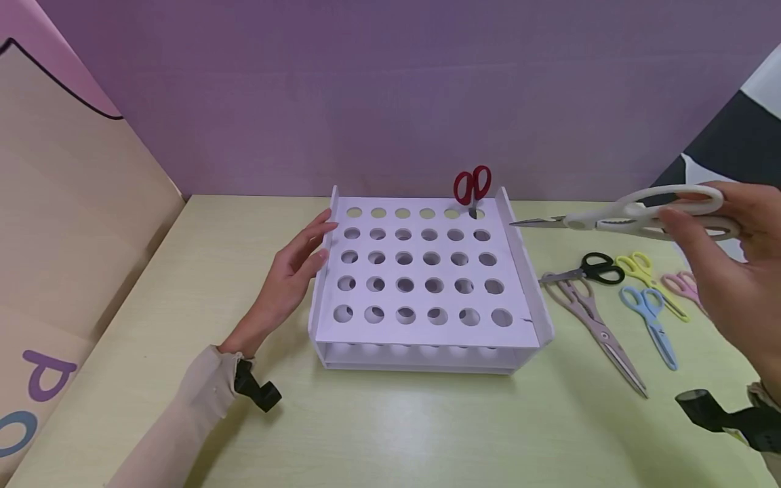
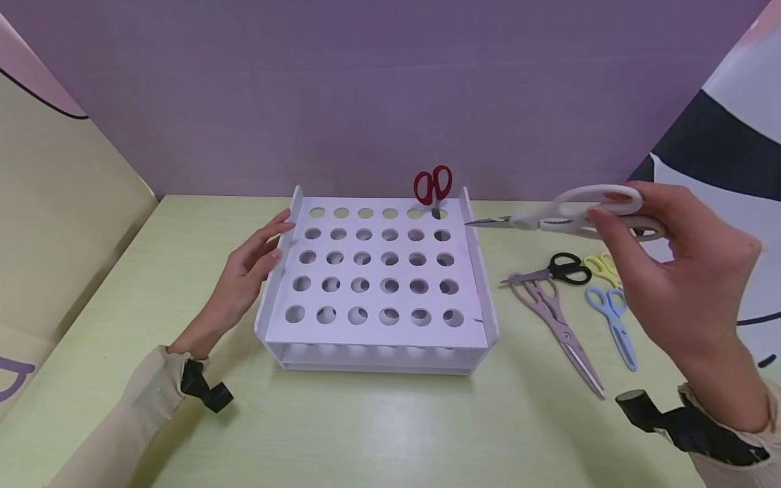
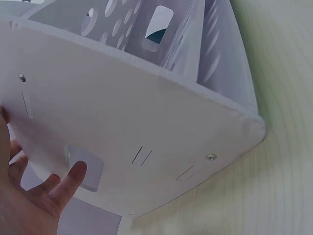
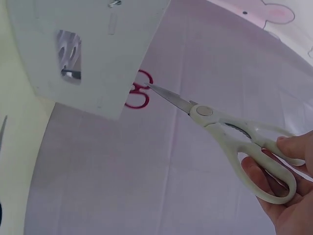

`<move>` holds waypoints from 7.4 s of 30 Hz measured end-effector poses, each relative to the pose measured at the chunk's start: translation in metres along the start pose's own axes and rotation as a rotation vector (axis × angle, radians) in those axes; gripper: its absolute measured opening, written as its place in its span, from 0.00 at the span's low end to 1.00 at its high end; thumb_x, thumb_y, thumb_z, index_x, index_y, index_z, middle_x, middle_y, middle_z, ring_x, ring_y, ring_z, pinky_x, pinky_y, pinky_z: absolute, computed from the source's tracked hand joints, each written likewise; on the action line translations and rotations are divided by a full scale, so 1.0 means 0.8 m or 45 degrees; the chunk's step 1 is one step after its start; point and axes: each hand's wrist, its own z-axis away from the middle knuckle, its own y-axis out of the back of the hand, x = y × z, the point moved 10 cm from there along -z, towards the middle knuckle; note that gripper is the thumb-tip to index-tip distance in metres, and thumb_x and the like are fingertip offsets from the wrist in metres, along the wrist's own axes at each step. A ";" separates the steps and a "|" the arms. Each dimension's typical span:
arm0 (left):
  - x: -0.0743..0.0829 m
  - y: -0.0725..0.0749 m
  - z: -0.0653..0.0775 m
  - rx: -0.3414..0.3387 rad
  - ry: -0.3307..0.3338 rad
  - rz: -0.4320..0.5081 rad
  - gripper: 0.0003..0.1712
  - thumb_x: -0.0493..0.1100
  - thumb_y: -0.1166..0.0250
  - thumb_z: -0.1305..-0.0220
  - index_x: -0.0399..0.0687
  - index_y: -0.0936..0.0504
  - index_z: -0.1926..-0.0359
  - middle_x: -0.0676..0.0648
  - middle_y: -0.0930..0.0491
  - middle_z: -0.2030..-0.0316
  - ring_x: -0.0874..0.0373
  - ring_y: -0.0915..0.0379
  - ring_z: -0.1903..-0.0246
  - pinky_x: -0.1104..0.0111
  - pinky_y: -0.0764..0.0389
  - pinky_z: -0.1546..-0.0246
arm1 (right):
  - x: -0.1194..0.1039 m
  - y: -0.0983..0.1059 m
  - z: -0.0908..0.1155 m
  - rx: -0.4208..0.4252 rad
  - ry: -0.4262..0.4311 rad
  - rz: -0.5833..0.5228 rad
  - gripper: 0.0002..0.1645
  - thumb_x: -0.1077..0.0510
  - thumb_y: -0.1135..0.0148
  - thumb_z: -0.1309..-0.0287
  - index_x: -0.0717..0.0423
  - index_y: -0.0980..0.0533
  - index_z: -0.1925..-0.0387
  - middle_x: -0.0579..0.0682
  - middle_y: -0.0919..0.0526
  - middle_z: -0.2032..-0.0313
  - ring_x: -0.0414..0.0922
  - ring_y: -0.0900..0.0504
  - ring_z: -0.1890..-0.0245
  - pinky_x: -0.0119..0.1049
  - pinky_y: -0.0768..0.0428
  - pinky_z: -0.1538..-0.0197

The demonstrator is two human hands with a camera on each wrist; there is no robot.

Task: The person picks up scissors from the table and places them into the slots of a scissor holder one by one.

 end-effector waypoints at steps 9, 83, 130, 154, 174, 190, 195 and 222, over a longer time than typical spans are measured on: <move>0.000 -0.001 -0.001 0.004 -0.006 -0.006 0.24 0.37 0.48 0.24 0.43 0.31 0.30 0.60 0.44 0.25 0.55 0.43 0.28 0.60 0.25 0.41 | -0.051 -0.035 -0.028 -0.046 0.303 -0.039 0.16 0.68 0.33 0.41 0.76 0.21 0.53 0.37 0.17 0.57 0.23 0.21 0.61 0.16 0.27 0.52; -0.003 0.006 0.005 0.031 -0.020 -0.009 0.23 0.37 0.48 0.24 0.41 0.30 0.31 0.59 0.43 0.25 0.55 0.43 0.28 0.67 0.27 0.38 | -0.090 -0.321 -0.102 -1.049 0.322 0.139 0.22 0.59 0.41 0.30 0.56 0.25 0.37 0.58 0.14 0.55 0.47 0.16 0.72 0.37 0.21 0.71; -0.005 0.007 0.005 0.054 -0.023 0.010 0.23 0.37 0.48 0.24 0.40 0.31 0.31 0.58 0.44 0.25 0.55 0.43 0.28 0.67 0.23 0.43 | -0.084 -0.311 -0.105 -0.956 0.412 0.139 0.21 0.60 0.41 0.32 0.65 0.26 0.40 0.61 0.17 0.59 0.54 0.20 0.61 0.46 0.21 0.55; -0.004 0.007 0.005 0.051 -0.027 0.024 0.23 0.37 0.48 0.24 0.41 0.31 0.31 0.58 0.44 0.25 0.55 0.43 0.28 0.67 0.24 0.43 | -0.052 -0.226 -0.085 -0.794 0.369 0.124 0.19 0.61 0.38 0.34 0.64 0.23 0.44 0.61 0.17 0.50 0.56 0.18 0.54 0.55 0.21 0.49; -0.004 0.007 0.006 0.062 -0.024 0.023 0.23 0.36 0.49 0.24 0.40 0.31 0.31 0.58 0.43 0.25 0.55 0.43 0.28 0.67 0.24 0.42 | 0.012 -0.197 -0.023 -0.882 0.137 0.075 0.19 0.59 0.35 0.36 0.56 0.21 0.44 0.53 0.15 0.52 0.48 0.16 0.57 0.17 0.26 0.58; -0.005 0.007 0.006 0.063 -0.036 0.030 0.23 0.37 0.49 0.24 0.39 0.31 0.31 0.56 0.44 0.25 0.53 0.43 0.28 0.67 0.24 0.42 | 0.118 -0.190 0.028 -0.946 0.057 0.189 0.14 0.63 0.34 0.38 0.59 0.20 0.51 0.50 0.14 0.63 0.48 0.16 0.63 0.27 0.19 0.64; -0.004 0.008 0.007 0.071 -0.041 0.032 0.23 0.36 0.49 0.24 0.38 0.31 0.32 0.56 0.43 0.25 0.54 0.43 0.28 0.68 0.24 0.43 | 0.148 -0.193 0.046 -0.972 0.127 0.246 0.11 0.66 0.33 0.41 0.62 0.20 0.56 0.49 0.14 0.67 0.46 0.16 0.68 0.37 0.18 0.67; -0.002 0.007 0.005 0.067 -0.061 0.023 0.23 0.36 0.49 0.24 0.39 0.31 0.32 0.57 0.44 0.25 0.55 0.43 0.28 0.68 0.23 0.42 | 0.220 -0.209 0.088 -1.229 -0.123 0.442 0.18 0.64 0.34 0.46 0.73 0.23 0.55 0.57 0.18 0.69 0.47 0.23 0.72 0.45 0.21 0.68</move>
